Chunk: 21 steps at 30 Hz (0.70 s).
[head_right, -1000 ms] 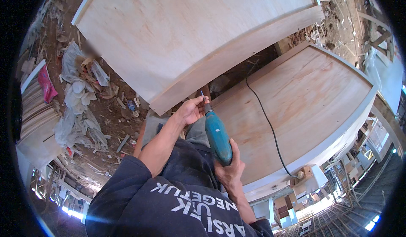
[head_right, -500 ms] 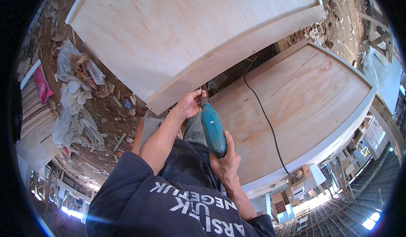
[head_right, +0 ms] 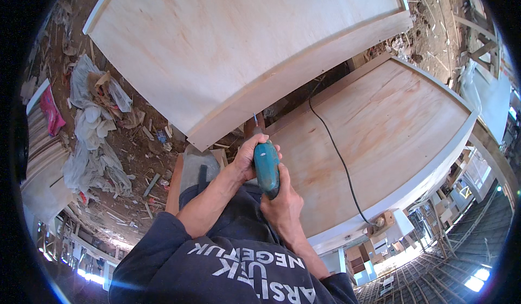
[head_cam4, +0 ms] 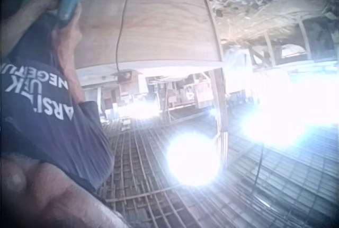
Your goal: The person uses a power drill to drill holes into the wooden panels of a cabinet frame.
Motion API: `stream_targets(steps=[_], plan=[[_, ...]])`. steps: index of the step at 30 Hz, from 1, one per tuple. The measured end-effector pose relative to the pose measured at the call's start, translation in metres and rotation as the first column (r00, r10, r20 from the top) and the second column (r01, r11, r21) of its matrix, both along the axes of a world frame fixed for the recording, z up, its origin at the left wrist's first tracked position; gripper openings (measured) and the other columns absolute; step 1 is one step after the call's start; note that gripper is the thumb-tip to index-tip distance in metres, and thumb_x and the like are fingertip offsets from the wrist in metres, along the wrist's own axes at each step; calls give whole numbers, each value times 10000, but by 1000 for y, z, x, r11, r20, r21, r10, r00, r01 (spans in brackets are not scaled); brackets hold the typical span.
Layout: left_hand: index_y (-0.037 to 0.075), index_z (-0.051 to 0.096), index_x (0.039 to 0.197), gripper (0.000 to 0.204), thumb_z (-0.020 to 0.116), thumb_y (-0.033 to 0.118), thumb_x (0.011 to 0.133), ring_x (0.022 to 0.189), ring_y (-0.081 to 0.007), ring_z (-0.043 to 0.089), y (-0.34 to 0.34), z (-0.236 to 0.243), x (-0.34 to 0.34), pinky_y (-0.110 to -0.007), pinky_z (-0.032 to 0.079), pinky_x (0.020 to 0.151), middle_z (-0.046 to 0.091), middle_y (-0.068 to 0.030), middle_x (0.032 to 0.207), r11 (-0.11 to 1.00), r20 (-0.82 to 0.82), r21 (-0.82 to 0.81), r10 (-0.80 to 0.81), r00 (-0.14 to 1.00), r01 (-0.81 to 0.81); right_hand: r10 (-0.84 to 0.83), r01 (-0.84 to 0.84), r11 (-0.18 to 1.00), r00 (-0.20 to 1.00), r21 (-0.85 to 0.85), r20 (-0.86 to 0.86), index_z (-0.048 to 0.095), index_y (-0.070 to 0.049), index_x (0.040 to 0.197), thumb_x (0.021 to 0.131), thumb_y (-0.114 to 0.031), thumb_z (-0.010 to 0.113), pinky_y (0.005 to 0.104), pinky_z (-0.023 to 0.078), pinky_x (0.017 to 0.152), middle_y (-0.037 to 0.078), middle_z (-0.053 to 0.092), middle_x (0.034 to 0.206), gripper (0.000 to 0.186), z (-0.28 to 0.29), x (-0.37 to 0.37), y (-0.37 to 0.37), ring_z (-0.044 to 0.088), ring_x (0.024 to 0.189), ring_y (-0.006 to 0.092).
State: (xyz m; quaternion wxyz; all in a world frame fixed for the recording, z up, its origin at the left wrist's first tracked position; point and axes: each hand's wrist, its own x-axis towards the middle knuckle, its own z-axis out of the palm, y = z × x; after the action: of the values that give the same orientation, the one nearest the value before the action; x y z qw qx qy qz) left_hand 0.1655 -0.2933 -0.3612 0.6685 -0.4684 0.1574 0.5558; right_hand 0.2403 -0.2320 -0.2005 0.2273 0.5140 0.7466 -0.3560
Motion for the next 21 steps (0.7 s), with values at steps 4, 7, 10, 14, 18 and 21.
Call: stream_targets(steps=[4, 7, 10, 14, 18, 21], plan=[[106, 553, 1009, 271, 686, 285, 855, 843, -285, 676, 2, -5, -2, -435, 582, 780, 660, -133, 943, 1000, 3, -12, -7, 1000, 7, 16, -16, 1000, 1000, 5, -9, 432, -71, 1411, 738, -20, 717, 500, 572, 755, 276, 695, 997, 733, -4, -6, 2, 695, 887, 461], [104, 551, 1012, 289, 687, 299, 848, 829, -286, 676, 3, -6, -6, -436, 584, 761, 659, -133, 939, 1000, -3, -12, 7, 1000, -7, 45, -45, 999, 999, 0, 4, 436, -76, 1406, 736, -19, 722, 499, 572, 749, 275, 695, 997, 731, -6, -8, 3, 698, 883, 456], [101, 552, 1013, 295, 686, 301, 843, 817, -286, 676, 1, -11, -5, -436, 584, 747, 660, -133, 935, 1000, 27, -19, 12, 1000, -11, 61, -61, 998, 998, 10, 0, 440, -78, 1399, 732, -21, 730, 496, 574, 746, 272, 696, 1001, 730, -10, -9, 0, 699, 881, 455], [99, 552, 1013, 292, 683, 294, 839, 809, -285, 676, 0, -19, -1, -433, 584, 735, 661, -133, 929, 1000, 8, -22, 21, 1000, -21, 71, -70, 997, 997, 42, -25, 447, -81, 1391, 728, -24, 738, 488, 576, 744, 265, 698, 1003, 726, -16, -9, -1, 702, 880, 447], [113, 548, 1014, 286, 681, 296, 837, 807, -288, 678, 1, -21, -1, -428, 584, 728, 662, -133, 923, 1000, 27, -31, 3, 1000, -3, 72, -71, 995, 997, 65, -11, 456, -81, 1384, 727, -26, 737, 481, 578, 742, 260, 699, 1006, 717, -19, -12, -1, 706, 886, 438], [129, 540, 1002, 272, 676, 301, 841, 809, -291, 681, 3, -25, -3, -429, 586, 722, 664, -131, 919, 999, 16, -35, 14, 1000, -13, 84, -82, 994, 996, 73, -28, 458, -78, 1386, 717, -19, 739, 478, 578, 742, 258, 700, 1010, 728, -26, -6, -1, 707, 888, 435]])
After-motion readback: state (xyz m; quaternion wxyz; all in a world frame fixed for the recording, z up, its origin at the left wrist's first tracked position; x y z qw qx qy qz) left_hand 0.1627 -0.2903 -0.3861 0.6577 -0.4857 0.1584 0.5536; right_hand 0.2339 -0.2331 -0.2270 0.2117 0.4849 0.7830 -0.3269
